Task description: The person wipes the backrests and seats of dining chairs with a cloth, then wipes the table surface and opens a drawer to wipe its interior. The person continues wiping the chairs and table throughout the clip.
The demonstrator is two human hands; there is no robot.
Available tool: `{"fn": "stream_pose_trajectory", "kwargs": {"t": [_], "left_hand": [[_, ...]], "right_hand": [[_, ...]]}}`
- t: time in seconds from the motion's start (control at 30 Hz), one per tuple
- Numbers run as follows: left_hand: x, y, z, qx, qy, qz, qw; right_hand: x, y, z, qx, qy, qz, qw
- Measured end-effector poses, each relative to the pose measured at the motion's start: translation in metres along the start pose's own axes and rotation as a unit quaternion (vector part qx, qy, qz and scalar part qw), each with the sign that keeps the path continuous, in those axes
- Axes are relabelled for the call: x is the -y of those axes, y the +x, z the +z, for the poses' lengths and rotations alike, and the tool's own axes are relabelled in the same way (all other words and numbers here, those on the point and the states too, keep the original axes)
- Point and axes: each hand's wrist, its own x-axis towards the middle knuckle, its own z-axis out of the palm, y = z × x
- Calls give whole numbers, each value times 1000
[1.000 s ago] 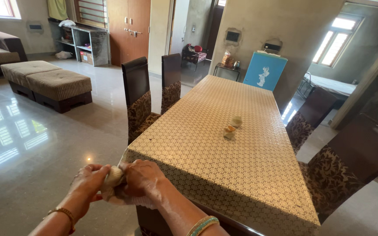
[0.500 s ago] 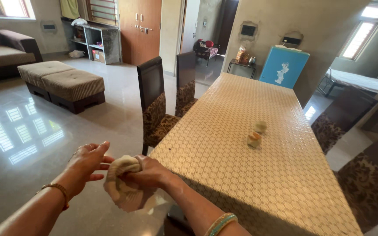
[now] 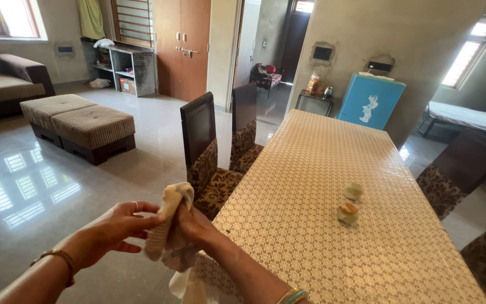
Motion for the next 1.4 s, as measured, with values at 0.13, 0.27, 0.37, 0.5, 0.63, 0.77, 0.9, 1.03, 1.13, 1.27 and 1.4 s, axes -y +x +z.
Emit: {"fn": "stream_pose_trajectory", "kwargs": {"t": [0.13, 0.27, 0.37, 0.5, 0.63, 0.77, 0.9, 1.03, 1.13, 1.27, 1.4], "left_hand": [[4, 34, -14, -92, 2, 30, 995], [6, 59, -36, -85, -39, 38, 995], [6, 81, -49, -24, -40, 45, 998], [5, 138, -59, 41, 32, 44, 998], [5, 188, -90, -2, 62, 84, 995], [-7, 200, -123, -67, 41, 78, 994], [-14, 216, -155, -74, -62, 119, 988], [-16, 240, -169, -107, -178, 125, 970], [-28, 262, -178, -150, -136, 108, 973], [-48, 294, -180, -181, -138, 106, 968], [-69, 331, -176, -175, -167, 89, 966]], "right_hand": [[3, 14, -2, -28, 15, 73, 997], [11, 29, -4, -70, 52, 78, 993], [21, 47, -8, -59, 105, 85, 989], [38, 80, -6, -32, 112, 71, 991], [38, 119, -8, -71, 123, 92, 986], [12, 161, -14, -144, 42, 111, 983], [-14, 198, -14, -193, -19, 140, 971], [-28, 216, -12, -221, -34, 133, 966], [-21, 226, -23, -230, -62, 160, 958], [-16, 250, -47, -219, -50, 190, 956], [-25, 292, -76, -202, -18, 164, 965]]}}
